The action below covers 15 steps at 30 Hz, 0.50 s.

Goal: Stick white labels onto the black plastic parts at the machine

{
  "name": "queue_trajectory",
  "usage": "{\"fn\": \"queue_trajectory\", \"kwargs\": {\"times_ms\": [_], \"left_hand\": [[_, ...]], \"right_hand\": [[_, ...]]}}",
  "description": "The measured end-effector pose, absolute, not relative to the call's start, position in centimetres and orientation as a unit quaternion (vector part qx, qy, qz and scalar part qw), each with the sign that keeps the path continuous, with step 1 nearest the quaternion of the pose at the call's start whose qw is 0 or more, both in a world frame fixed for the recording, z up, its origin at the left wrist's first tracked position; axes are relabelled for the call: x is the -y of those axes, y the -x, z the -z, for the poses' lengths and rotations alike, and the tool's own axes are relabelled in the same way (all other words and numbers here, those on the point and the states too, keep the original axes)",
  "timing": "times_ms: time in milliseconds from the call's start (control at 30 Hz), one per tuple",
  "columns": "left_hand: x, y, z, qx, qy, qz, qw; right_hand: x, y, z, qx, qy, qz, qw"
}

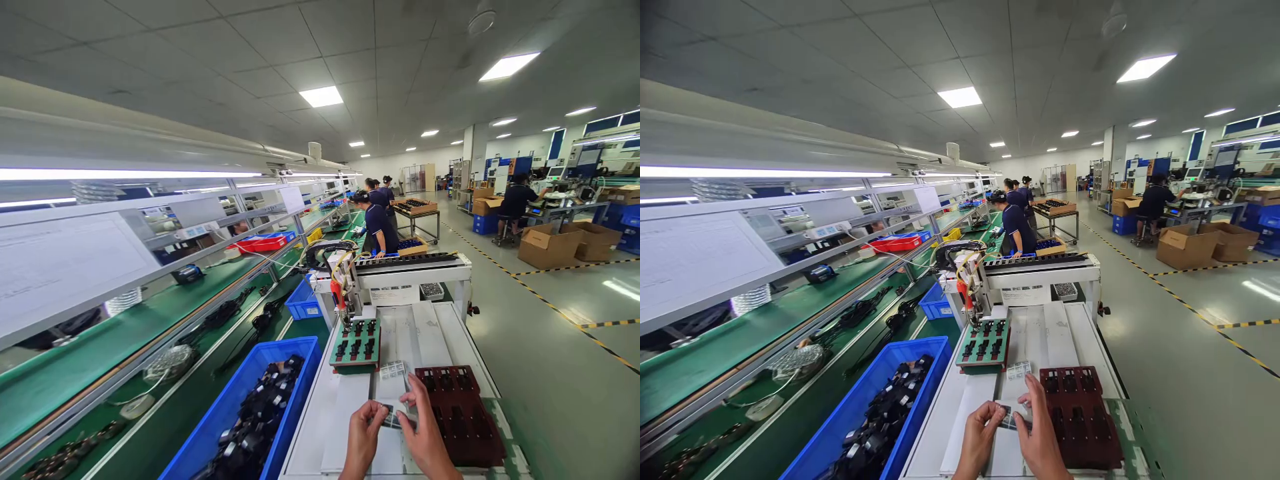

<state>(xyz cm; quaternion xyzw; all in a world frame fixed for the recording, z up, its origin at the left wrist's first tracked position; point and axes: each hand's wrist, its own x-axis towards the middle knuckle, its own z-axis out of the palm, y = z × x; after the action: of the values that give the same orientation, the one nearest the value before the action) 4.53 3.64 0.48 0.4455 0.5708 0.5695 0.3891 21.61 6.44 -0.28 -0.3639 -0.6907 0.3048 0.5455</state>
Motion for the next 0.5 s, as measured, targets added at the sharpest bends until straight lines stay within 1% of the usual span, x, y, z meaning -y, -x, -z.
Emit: {"fn": "queue_trajectory", "kwargs": {"times_ms": [100, 200, 333, 433, 500], "left_hand": [[-3.2, -4.6, -0.8, -0.571, -0.472, -0.554, 0.379], [-3.0, -4.6, -0.9, -0.576, -0.51, -0.528, 0.36], [-2.9, -3.8, 0.4, -0.607, -0.524, -0.5, 0.327], [-2.6, -2.8, 2.9, -0.632, -0.494, -0.503, 0.321], [-2.1, -2.3, 4.7, -0.643, -0.493, -0.497, 0.311]], "right_hand": [[-6.2, -20.7, 0.0, 0.713, 0.367, -0.274, 0.531], [-5.9, -20.0, -0.2, 0.75, 0.369, -0.211, 0.507], [-5.0, -20.0, 1.1, 0.801, 0.332, -0.139, 0.478], [-4.6, -21.4, 3.6, 0.781, 0.343, -0.112, 0.509], [-4.9, -23.0, 5.6, 0.747, 0.395, -0.084, 0.528]]}}
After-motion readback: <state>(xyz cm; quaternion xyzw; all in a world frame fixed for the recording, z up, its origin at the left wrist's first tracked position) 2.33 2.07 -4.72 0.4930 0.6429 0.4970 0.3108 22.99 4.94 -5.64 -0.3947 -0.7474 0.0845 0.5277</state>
